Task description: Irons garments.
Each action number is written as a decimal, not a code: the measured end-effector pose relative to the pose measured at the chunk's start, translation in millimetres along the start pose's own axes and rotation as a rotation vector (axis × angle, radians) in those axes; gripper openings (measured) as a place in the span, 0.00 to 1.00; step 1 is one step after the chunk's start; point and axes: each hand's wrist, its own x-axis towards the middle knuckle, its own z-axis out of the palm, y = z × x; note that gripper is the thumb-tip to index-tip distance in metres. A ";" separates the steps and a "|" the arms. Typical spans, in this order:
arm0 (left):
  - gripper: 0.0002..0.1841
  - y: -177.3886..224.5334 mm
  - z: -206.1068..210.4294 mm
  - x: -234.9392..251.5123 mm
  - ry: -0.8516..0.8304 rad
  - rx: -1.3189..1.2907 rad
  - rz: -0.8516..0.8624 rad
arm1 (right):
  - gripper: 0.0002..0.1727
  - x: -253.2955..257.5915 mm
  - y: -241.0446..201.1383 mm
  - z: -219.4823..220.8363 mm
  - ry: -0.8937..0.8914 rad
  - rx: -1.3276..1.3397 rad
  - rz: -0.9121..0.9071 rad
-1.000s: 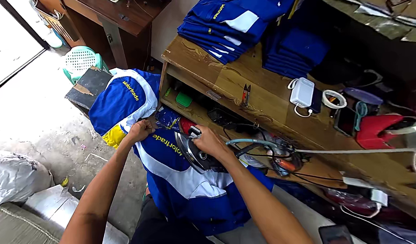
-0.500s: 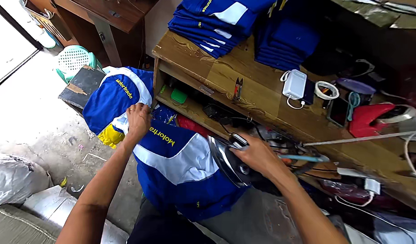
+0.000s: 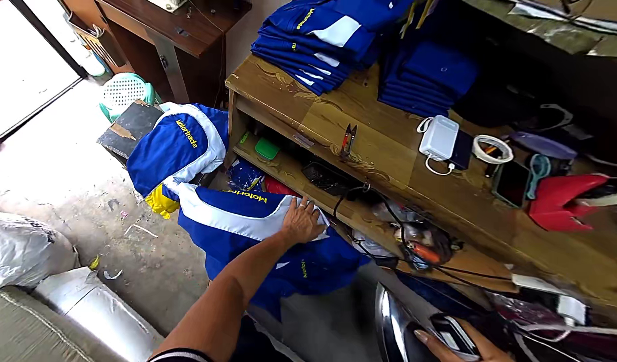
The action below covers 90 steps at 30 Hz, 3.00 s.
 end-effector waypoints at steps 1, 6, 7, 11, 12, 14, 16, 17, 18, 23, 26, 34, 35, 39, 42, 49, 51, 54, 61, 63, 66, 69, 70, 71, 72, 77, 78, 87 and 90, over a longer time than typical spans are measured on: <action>0.34 2.3 -3.6 4.1 0.016 -0.064 -0.014 | 0.35 -2.2 2.0 0.6 -0.011 0.006 0.000; 0.19 -5.1 -44.4 -70.9 0.453 -0.226 -0.021 | 0.35 -1.1 -17.9 -1.0 -0.047 0.033 -0.109; 0.17 -18.7 -55.5 -99.3 0.533 -0.164 -0.062 | 0.33 2.2 -25.6 -0.2 -0.054 0.038 -0.137; 0.26 -114.4 -75.1 -184.4 0.581 0.072 -0.355 | 0.37 34.3 -70.5 12.1 -0.024 -0.016 -0.349; 0.30 -139.7 -72.9 -192.5 0.520 0.082 -0.411 | 0.38 45.5 -88.0 17.1 -0.023 -0.037 -0.412; 0.34 -174.8 -69.5 -194.5 0.444 0.071 -0.418 | 0.37 68.4 -133.1 24.0 -0.085 -0.090 -0.530; 0.35 -184.8 -76.6 -190.4 0.439 0.045 -0.385 | 0.36 90.1 -186.0 31.5 -0.172 -0.136 -0.628; 0.34 -184.3 -77.4 -191.7 0.478 0.040 -0.372 | 0.35 99.3 -211.8 36.7 -0.220 -0.159 -0.657; 0.32 -181.6 -76.4 -195.2 0.572 0.040 -0.350 | 0.35 109.0 -236.6 43.8 -0.257 -0.176 -0.684; 0.22 -100.0 -34.1 -248.2 0.644 0.011 -0.040 | 0.28 156.6 -320.2 109.3 -0.271 -0.232 -0.937; 0.31 -59.8 19.5 -276.4 0.461 0.071 0.083 | 0.20 163.7 -345.8 146.7 -0.311 -0.359 -1.022; 0.24 -50.4 59.3 -299.7 0.481 0.165 0.041 | 0.16 111.0 -310.7 149.8 -0.493 -0.536 -1.091; 0.24 -50.0 60.7 -301.8 0.476 0.162 0.036 | 0.16 105.5 -296.3 150.2 -0.480 -0.524 -1.111; 0.23 -51.0 66.9 -305.3 0.498 0.161 0.033 | 0.20 99.6 -259.2 141.1 -0.397 -0.483 -1.008; 0.22 -50.0 72.1 -306.9 0.529 0.172 0.029 | 0.22 106.1 -254.8 134.0 -0.307 -0.437 -0.794; 0.19 -54.7 73.9 -313.6 0.537 0.135 0.064 | 0.20 102.2 -248.4 138.0 -0.361 -0.467 -0.911; 0.15 -59.4 67.7 -316.7 0.586 0.051 0.097 | 0.18 91.4 -242.7 141.9 -0.386 -0.506 -1.012; 0.14 -68.5 34.9 -314.5 0.687 -0.120 0.033 | 0.17 77.4 -233.9 143.2 -0.464 -0.574 -1.071; 0.14 -84.0 -32.9 -230.1 0.671 -0.032 0.061 | 0.19 46.3 -196.0 112.4 -0.672 -0.607 -0.976; 0.17 -53.5 -27.1 -194.3 0.421 0.004 0.168 | 0.21 33.7 -175.7 93.0 -0.650 -0.558 -0.908; 0.33 -11.1 8.0 -145.5 0.118 0.086 0.274 | 0.24 11.9 -137.6 67.0 -0.512 -0.418 -0.828; 0.40 12.2 40.8 -111.5 0.108 0.072 0.256 | 0.24 -10.9 -103.7 41.6 -0.465 -0.294 -0.643; 0.40 18.4 47.3 -101.9 0.134 0.069 0.255 | 0.24 -16.8 -92.8 35.9 -0.453 -0.270 -0.581; 0.40 25.1 53.5 -92.4 0.161 0.063 0.258 | 0.23 -21.2 -82.9 32.1 -0.438 -0.252 -0.532; 0.39 33.2 57.9 -82.6 0.163 0.058 0.256 | 0.22 -24.1 -73.9 29.3 -0.427 -0.241 -0.491; 0.37 62.1 52.6 -51.5 0.099 -0.119 0.200 | 0.31 -24.5 -51.0 24.5 -0.386 -0.176 -0.396; 0.36 62.4 40.4 -57.9 0.105 -0.190 0.178 | 0.33 -22.6 -53.3 22.6 -0.380 -0.148 -0.394; 0.26 -124.5 -72.2 -196.6 0.571 0.078 -0.339 | 0.37 75.9 -145.1 47.4 -0.240 -0.084 -0.551; 0.30 -174.3 -68.8 -223.0 0.495 0.043 -0.393 | 0.36 119.8 -213.2 63.7 -0.327 -0.148 -0.622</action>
